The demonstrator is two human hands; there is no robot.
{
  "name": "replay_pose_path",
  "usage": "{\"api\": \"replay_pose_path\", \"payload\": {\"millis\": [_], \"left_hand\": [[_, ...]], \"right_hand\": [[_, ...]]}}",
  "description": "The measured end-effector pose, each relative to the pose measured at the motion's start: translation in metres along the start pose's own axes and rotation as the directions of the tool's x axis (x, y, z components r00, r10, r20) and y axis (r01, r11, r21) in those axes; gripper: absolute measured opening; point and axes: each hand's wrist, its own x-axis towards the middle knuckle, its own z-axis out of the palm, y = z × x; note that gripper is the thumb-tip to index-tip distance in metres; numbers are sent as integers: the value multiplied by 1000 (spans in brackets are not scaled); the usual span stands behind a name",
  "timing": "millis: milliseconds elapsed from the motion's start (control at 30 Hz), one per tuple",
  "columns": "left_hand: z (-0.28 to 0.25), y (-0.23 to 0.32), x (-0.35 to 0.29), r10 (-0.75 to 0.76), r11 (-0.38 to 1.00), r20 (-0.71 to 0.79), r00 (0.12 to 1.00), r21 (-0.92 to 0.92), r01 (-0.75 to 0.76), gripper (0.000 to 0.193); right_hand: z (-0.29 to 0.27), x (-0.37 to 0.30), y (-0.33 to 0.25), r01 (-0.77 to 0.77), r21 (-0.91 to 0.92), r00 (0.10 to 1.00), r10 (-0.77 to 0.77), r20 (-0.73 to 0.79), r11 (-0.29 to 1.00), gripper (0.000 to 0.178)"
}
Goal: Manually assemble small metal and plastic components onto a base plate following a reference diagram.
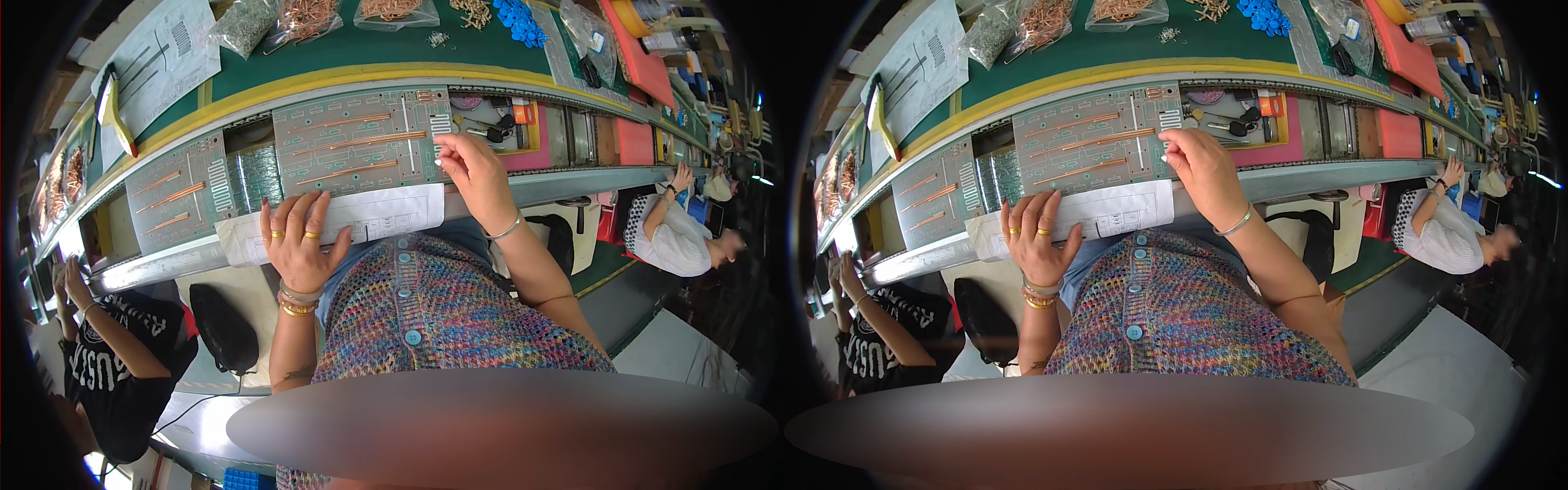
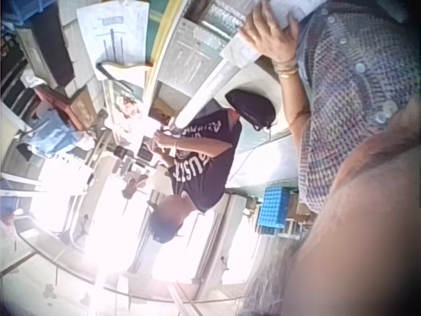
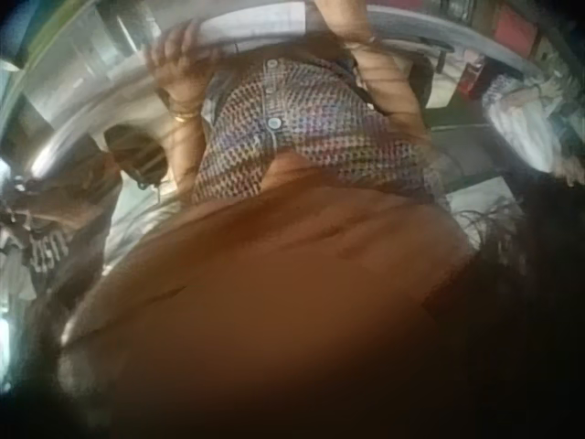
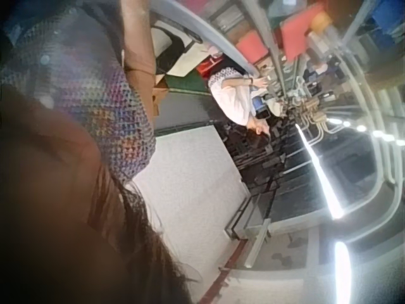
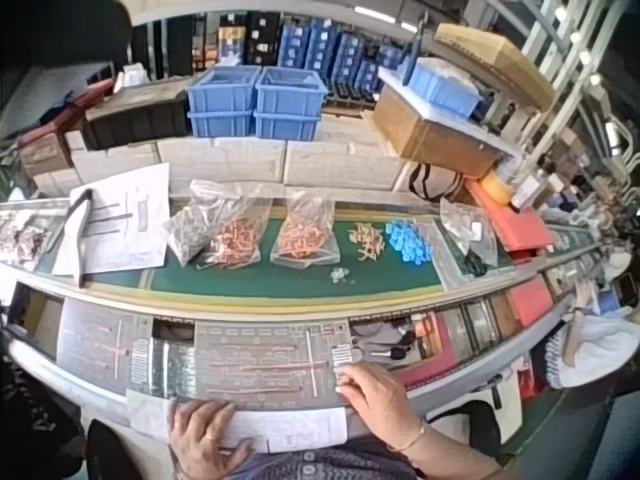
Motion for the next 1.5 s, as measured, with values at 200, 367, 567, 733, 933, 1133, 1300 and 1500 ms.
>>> {"api": "replay_pose_path", "payload": {"millis": [200,367,567,733,933,1133,1300,1500], "left_hand": [[0,1,1,-1,1000,-5,1000,-3,1,47],[-1,1,2,-3,1000,8,1000,7,3,47],[-1,1,1,-6,1000,3,1000,3,6,46],[-1,1,2,-5,1000,-4,1000,-3,5,46],[0,2,3,1,1000,-14,1000,1,-1,45],[1,3,4,1,1000,-11,1000,-8,-1,45],[-3,3,2,1,1000,-4,1000,2,-1,43],[-3,7,2,-8,999,53,999,43,6,41]], "right_hand": [[1,3,-1,49,-65,999,-50,-21,997,15],[4,2,-3,-69,27,998,70,-7,997,15],[3,4,-3,-17,-17,999,18,40,1000,14],[4,4,-4,-44,-28,999,45,24,999,14],[3,5,2,3,-54,999,0,44,999,15],[5,7,8,58,-71,998,-56,38,996,13],[13,9,9,85,-30,996,-85,15,996,12],[11,11,13,-11,21,998,10,55,1000,11]]}}
